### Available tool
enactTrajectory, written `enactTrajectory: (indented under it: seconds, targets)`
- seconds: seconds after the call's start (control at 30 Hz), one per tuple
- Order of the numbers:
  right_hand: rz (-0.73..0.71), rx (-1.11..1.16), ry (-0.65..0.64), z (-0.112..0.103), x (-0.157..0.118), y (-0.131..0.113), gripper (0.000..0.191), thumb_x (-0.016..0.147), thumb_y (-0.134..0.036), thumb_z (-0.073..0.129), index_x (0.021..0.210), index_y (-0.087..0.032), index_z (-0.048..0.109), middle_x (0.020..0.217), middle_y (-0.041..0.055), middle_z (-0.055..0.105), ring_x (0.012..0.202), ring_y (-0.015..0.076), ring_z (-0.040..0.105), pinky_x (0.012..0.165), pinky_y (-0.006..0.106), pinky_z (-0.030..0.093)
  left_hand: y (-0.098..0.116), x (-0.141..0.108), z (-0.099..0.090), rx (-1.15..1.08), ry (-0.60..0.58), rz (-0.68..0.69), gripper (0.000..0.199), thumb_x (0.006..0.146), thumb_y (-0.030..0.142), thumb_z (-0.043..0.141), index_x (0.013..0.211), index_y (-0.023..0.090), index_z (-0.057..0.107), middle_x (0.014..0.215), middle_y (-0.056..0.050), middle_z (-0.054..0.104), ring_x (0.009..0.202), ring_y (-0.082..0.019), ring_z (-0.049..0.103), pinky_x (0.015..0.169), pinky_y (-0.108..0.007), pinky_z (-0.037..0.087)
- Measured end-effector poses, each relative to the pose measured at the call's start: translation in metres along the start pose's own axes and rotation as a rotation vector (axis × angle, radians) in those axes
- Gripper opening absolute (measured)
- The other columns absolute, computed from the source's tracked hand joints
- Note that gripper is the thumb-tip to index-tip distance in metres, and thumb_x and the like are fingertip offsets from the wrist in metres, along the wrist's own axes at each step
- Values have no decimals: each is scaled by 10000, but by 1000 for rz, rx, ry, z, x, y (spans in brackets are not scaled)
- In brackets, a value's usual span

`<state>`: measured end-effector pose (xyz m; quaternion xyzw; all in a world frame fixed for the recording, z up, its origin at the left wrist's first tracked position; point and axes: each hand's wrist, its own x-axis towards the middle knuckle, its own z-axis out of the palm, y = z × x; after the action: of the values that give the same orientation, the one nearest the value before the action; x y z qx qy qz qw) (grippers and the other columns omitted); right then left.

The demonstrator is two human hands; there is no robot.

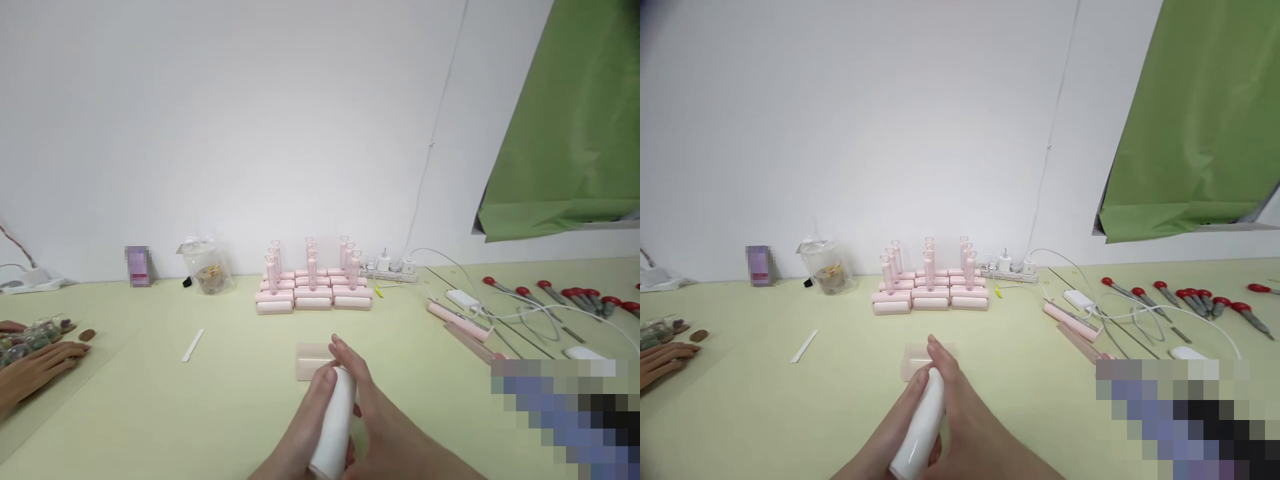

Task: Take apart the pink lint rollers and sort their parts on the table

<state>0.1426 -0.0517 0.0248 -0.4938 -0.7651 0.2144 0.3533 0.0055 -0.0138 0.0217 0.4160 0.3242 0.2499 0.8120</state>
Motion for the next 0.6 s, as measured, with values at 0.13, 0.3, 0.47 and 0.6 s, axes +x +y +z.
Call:
enactTrajectory:
  seconds: [0.13,0.3,0.47,0.6]
  targets:
    - [181,-504,123,-69,21,35,371,845,-391,382,1187,-252,423,1292,48,423,1176,192,389,941,324,349,-3,1,-10,29,-15,9,561,685,609,510,1093,281,308,733,21,570,314,-73,463,289,-169,329]
    - [669,-931,105,-153,32,108,200,818,-287,479,850,-142,612,1005,123,597,973,280,521,824,443,381,7,-4,-15,-23,-23,58,409,766,558,439,1063,312,301,796,28,548,342,-50,462,289,-145,342]
    - [904,-968,80,-165,27,153,250,850,-314,484,1034,-153,535,1024,48,573,858,165,570,744,375,465,2,0,-16,-20,-87,46,487,710,603,472,1056,317,283,831,15,537,317,-63,467,255,-176,363]
    - [893,-883,75,-166,25,164,244,855,-323,473,1012,-149,541,972,43,586,796,150,579,696,346,479,3,0,-16,-34,-67,44,468,721,595,458,1065,326,289,855,11,518,337,-62,464,248,-177,361]
